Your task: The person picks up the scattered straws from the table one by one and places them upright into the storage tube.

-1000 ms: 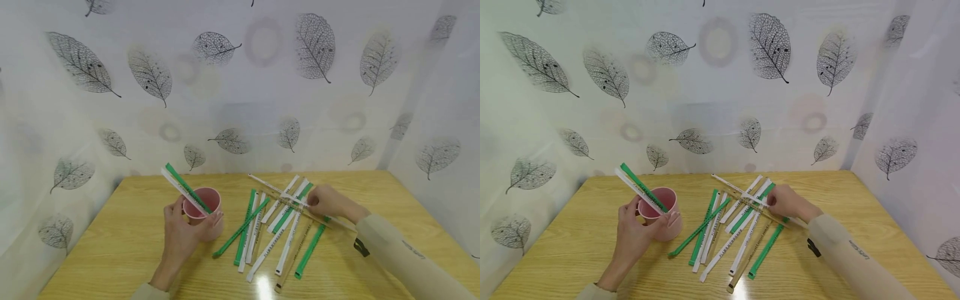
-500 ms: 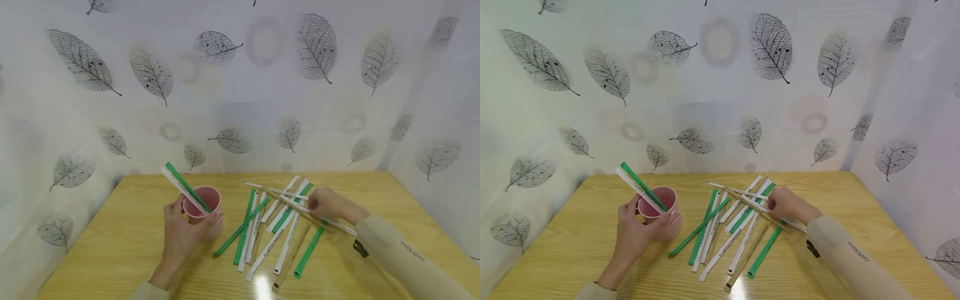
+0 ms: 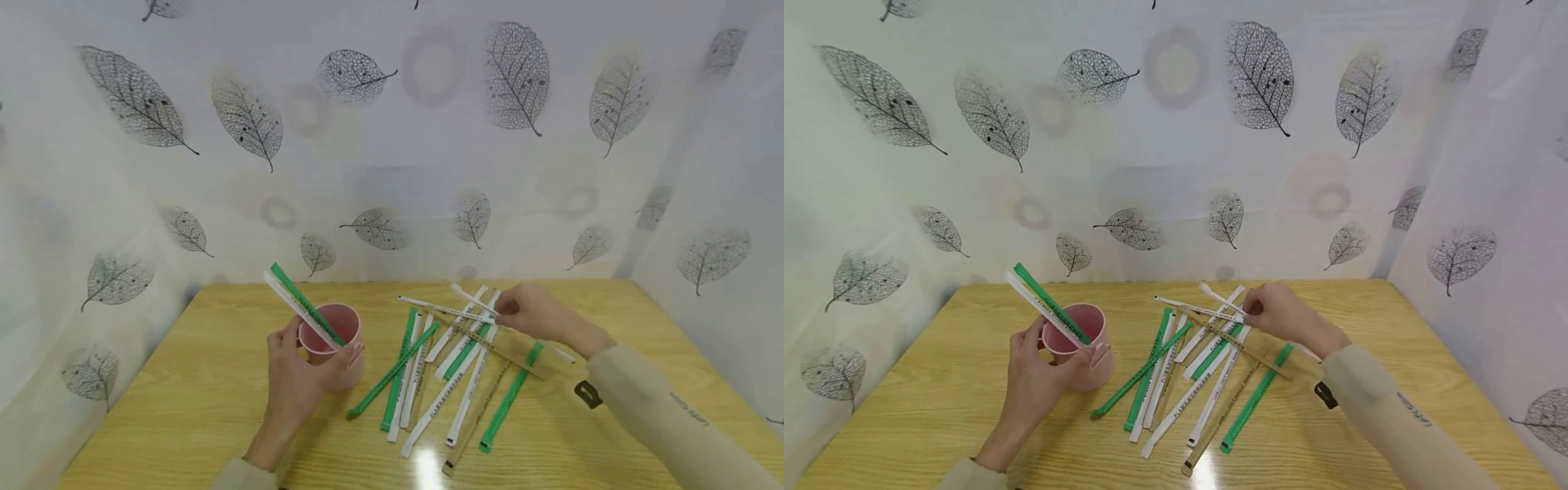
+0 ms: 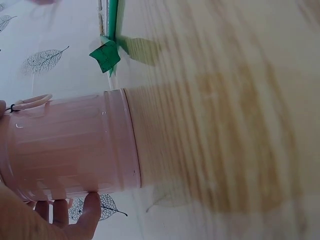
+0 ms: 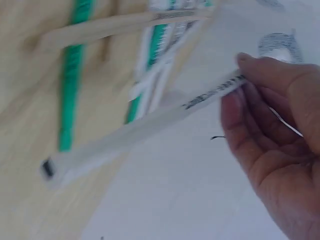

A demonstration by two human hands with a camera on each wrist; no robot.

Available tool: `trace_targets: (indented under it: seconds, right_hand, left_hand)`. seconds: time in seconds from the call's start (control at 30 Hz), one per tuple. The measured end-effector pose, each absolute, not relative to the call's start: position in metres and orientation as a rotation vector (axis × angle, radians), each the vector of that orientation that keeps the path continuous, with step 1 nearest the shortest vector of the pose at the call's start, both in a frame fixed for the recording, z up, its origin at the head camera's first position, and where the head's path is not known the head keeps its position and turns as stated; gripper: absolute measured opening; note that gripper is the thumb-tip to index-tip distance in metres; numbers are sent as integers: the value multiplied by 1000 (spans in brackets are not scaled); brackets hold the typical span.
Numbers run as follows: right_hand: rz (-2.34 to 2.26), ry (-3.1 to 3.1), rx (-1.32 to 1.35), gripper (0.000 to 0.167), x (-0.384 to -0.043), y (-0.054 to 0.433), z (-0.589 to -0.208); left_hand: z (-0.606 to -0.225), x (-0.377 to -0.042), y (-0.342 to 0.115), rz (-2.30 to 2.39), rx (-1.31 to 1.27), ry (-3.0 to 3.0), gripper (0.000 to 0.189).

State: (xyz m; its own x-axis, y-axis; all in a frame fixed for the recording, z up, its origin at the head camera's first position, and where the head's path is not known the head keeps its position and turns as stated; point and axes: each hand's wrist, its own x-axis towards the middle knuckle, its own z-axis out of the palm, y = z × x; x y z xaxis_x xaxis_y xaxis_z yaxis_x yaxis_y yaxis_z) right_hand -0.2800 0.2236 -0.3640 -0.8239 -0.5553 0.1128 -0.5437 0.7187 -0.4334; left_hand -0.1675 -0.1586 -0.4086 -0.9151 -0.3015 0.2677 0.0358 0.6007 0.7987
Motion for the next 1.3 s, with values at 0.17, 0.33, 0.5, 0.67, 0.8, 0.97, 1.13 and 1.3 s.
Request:
trace_targets:
  seconds: [0.17, 0.33, 0.5, 0.67, 0.8, 0.97, 1.13, 1.3]
  right_hand:
    - [-1011, 2998, -1040, 8, -277, 196, -341]
    - [-1282, 2993, -1073, 12, -272, 166, -329]
    - [-1600, 2906, -964, 18, -274, 136, -324]
    - [-1906, 2731, -906, 24, -276, 107, -321]
    - [-2071, 2610, -961, 22, -274, 85, -316]
    - [-2259, 2460, -1067, 20, -271, 56, -310]
    - [-2333, 2392, -1155, 17, -269, 34, -312]
    - [-2260, 2412, -1189, 15, -266, 24, -320]
  left_hand:
    - [-409, -168, -160, -1243, 203, -2438, 97]
    - [-410, -168, -160, -1232, 200, -2447, 98]
    - [-410, -168, -160, -1227, 199, -2453, 99]
    - [-411, -168, -160, -1246, 201, -2458, 100]
    - [-410, -168, -160, -1238, 197, -2457, 99]
    - [-409, -169, -160, -1224, 190, -2439, 97]
    - [-409, -169, -161, -1224, 182, -2425, 93]
    - [-408, -169, -162, -1227, 189, -2477, 97]
